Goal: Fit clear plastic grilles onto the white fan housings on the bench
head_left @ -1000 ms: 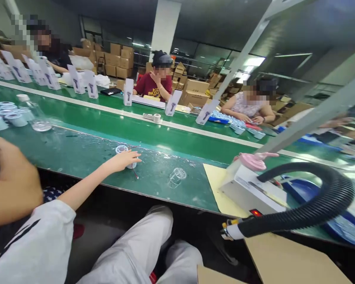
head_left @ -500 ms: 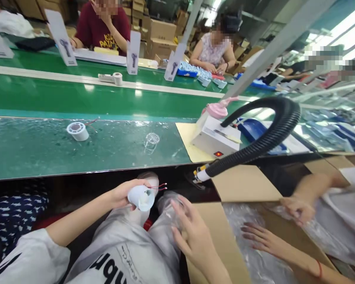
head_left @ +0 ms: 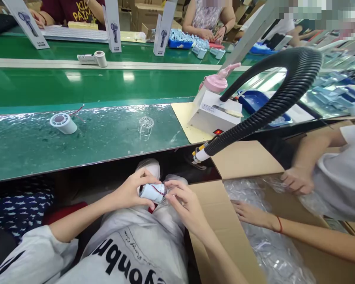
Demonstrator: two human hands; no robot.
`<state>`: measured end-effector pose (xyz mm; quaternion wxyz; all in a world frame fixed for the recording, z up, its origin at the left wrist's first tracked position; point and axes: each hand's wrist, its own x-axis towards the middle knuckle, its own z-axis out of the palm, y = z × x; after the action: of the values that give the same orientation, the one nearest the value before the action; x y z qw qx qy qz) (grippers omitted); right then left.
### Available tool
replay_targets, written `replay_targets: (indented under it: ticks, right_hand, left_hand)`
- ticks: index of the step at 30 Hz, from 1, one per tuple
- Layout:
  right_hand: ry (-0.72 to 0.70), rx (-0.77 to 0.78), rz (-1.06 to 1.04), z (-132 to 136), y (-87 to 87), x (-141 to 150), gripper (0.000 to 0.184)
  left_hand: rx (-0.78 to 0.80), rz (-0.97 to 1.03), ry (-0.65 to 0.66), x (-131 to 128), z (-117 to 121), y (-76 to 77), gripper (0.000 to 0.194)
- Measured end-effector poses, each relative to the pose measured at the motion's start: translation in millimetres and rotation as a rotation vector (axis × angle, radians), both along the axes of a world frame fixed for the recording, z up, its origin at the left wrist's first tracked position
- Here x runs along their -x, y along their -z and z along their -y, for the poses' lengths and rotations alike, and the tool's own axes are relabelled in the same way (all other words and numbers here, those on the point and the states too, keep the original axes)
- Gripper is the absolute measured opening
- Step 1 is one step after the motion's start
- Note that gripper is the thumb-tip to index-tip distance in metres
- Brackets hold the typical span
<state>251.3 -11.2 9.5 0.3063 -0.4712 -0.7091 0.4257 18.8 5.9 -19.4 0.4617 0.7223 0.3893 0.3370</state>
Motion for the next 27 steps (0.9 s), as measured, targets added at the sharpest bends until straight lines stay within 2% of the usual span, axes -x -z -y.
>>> replay_targets:
  ticks: [3, 6, 8, 11, 13, 15, 18, 22, 27]
  right_hand:
    - [0.094, 0.102, -0.098, -1.4, -1.4, -0.5, 0.033]
    - [0.122, 0.195, -0.222, -5.2, -4.0, -3.4, 0.04]
    - [0.086, 0.227, -0.293, -6.2, -5.4, -6.0, 0.04]
    - [-0.029, 0.117, -0.224, -2.5, -6.9, -10.2, 0.028]
    - [-0.096, -0.032, -0.093, 2.3, -7.9, -13.0, 0.035]
    - [-0.135, -0.141, -0.009, 6.9, -9.4, -15.5, 0.036]
    - [-0.159, -0.172, 0.0, 10.9, -12.4, -17.9, 0.035]
    - [-0.156, -0.101, -0.064, 11.4, -16.5, -17.0, 0.04]
    - [-0.149, 0.056, -0.237, 11.3, -19.8, -12.7, 0.041]
  left_hand:
    - [-0.001, 0.003, 0.074, -0.4, 1.5, 7.7, 0.061]
    - [0.111, 0.05, 0.135, -1.0, 5.0, 1.1, 0.065]
    - [0.227, 0.096, 0.115, -2.2, 8.5, -6.6, 0.067]
    - [0.417, 0.201, 0.058, -3.8, 13.9, -16.1, 0.068]
    - [0.494, 0.251, 0.045, -3.3, 16.6, -19.9, 0.071]
    - [0.473, 0.233, 0.043, -1.5, 18.2, -22.6, 0.072]
    - [0.334, 0.176, 0.068, 2.6, 18.8, -26.6, 0.074]
    - [0.226, 0.174, 0.15, 6.9, 18.1, -29.4, 0.077]
    - [0.085, 0.193, 0.197, 8.4, 17.6, -25.5, 0.078]
